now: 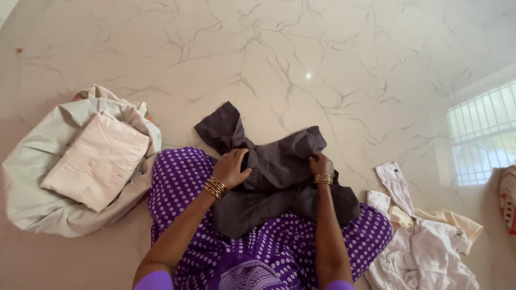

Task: The person buttons a shirt, spreads it out on the floor, and folds it into a small rectangle by bringing the sides inward and folding it in half.

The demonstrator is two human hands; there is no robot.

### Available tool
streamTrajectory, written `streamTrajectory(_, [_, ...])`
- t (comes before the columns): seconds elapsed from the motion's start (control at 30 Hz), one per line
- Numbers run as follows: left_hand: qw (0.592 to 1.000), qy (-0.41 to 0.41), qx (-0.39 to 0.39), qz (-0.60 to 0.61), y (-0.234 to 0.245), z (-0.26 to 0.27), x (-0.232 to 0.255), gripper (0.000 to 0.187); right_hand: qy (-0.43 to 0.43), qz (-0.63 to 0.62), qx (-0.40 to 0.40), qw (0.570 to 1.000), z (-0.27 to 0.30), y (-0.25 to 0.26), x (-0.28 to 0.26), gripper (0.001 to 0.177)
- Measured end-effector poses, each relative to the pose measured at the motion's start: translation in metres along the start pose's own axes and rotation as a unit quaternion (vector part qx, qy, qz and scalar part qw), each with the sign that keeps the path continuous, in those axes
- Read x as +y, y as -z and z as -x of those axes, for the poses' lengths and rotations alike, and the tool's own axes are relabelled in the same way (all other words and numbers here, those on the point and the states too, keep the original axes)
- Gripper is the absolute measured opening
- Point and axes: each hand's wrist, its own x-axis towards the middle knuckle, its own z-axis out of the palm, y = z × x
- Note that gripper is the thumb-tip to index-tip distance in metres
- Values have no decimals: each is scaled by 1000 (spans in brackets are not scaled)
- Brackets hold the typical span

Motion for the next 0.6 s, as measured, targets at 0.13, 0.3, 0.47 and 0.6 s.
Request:
streamTrajectory(0.13, [994, -70, 43, 66, -19, -44, 12, 83, 221, -271, 10, 937, 40, 57, -20, 31])
streamTrajectory(0.3, [911, -236, -210, 264, -72, -84, 40, 80, 417, -203, -41, 885, 120, 121, -51, 31])
streamTrajectory(0.47, [939, -158, -141, 270, -36, -93, 51, 39, 392, -295, -36, 871, 98, 150, -12, 107])
streamTrajectory(0.6, [837, -157, -55, 521, 55, -101, 59, 39, 248, 35, -99, 963, 83, 74, 26, 129])
